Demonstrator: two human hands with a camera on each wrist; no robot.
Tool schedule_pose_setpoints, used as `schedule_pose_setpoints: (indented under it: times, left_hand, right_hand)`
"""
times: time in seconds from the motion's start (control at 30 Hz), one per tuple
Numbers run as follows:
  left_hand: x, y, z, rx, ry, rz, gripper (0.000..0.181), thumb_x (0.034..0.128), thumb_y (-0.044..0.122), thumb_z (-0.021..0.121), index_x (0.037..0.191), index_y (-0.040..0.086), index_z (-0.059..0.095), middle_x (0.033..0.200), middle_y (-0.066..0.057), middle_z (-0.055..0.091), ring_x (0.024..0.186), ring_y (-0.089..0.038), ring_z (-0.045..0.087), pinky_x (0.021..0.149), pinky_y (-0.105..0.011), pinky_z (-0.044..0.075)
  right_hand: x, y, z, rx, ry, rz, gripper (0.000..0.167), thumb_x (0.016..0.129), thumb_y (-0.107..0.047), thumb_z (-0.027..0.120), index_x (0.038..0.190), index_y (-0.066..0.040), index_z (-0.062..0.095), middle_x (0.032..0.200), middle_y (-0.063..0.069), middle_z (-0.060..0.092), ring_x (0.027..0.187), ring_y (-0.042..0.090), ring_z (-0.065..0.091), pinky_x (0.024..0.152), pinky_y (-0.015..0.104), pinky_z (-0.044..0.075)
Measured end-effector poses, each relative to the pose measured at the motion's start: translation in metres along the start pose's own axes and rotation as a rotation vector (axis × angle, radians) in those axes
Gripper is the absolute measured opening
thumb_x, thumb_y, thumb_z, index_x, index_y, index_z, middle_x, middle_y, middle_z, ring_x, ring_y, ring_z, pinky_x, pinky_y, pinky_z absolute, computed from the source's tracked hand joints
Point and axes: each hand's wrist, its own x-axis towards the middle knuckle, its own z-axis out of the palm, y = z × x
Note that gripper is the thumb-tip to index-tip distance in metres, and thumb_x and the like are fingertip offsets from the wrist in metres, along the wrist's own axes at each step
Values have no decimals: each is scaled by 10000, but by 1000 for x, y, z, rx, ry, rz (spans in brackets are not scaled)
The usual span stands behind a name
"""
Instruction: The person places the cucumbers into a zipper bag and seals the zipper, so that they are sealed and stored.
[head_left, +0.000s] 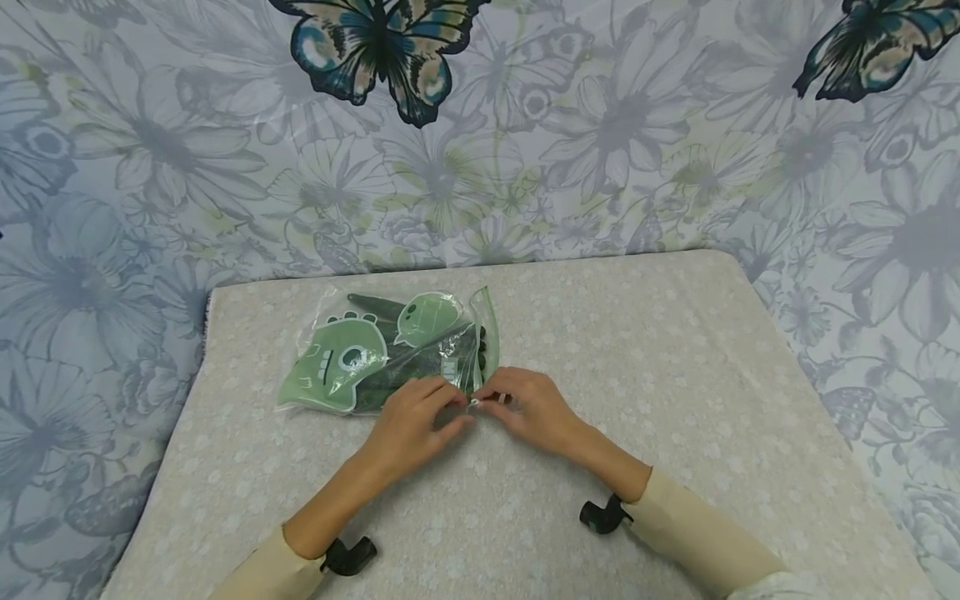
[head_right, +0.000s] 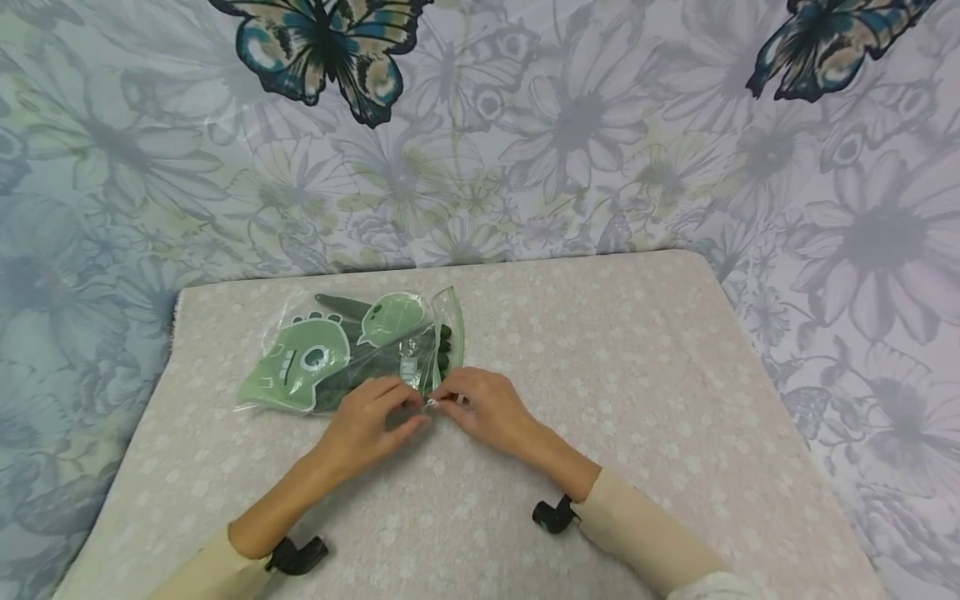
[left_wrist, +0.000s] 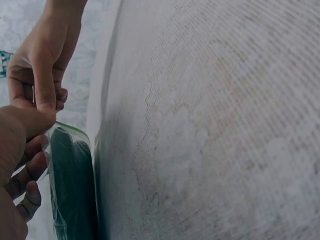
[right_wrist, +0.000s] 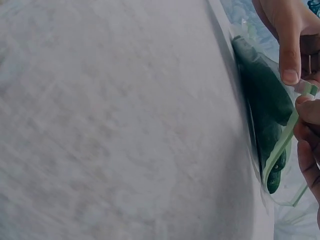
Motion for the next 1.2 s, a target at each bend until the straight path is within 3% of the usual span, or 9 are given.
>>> schedule_pose_setpoints:
  times: [0.13, 0.3, 0.5, 0.83, 1.0, 1.2]
  left_hand:
    - [2, 1, 0, 5, 24, 24, 130, 925, 198, 869, 999, 212, 763, 970, 81, 737, 843, -92, 667, 702, -317, 492]
    - [4, 1, -1, 4, 35, 48, 112, 930, 170, 854, 988, 201, 764, 965, 79, 737, 827, -101, 659, 684, -306, 467]
    - [6, 3, -2, -4, 38, 41, 116, 932, 147, 842, 983, 199, 752, 956, 76, 728, 788, -99, 637, 678, -303, 468]
    - [7, 3, -3, -28, 25, 23, 73, 962, 146, 810, 980, 190, 754, 948, 83, 714, 768, -86, 614, 673, -305, 465]
    - [8, 4, -6, -30, 48, 17, 92, 953, 131, 820, 977, 190, 754, 961, 83, 712, 784, -89, 626, 683, -313, 480]
    - [8, 5, -8, -47, 70, 12, 90, 955, 119, 819, 976, 184, 759, 969, 83, 718, 804, -98, 643, 717, -325, 510]
  right_hand:
    - [2, 2, -2, -43, -1, -36, 96, 950, -138, 832, 1041, -161, 812, 979, -36, 791, 855, 62, 724, 730, 268, 623]
    - [5, 3, -4, -174, 6, -100, 87, 959, -171, 828, 1044, -187, 816, 1011, -61, 793, 915, 72, 741, 774, 251, 606]
    - [10, 7, -3, -336, 23, -196, 64, 954, -166, 826, 1007, -194, 802, 970, -85, 780, 883, 89, 736, 737, 273, 593]
    - [10, 18, -4, -349, 7, -164, 108, 930, -177, 848, 975, -220, 760, 947, -113, 756, 853, 69, 706, 709, 278, 575]
    - [18, 18, -10, -430, -16, -241, 63, 965, -195, 812, 979, -188, 751, 953, -78, 747, 829, 106, 691, 711, 289, 572]
    - [28, 20, -14, -501, -47, -339, 131, 943, -169, 774, 874, -173, 663, 870, -59, 664, 736, 123, 581, 641, 284, 505]
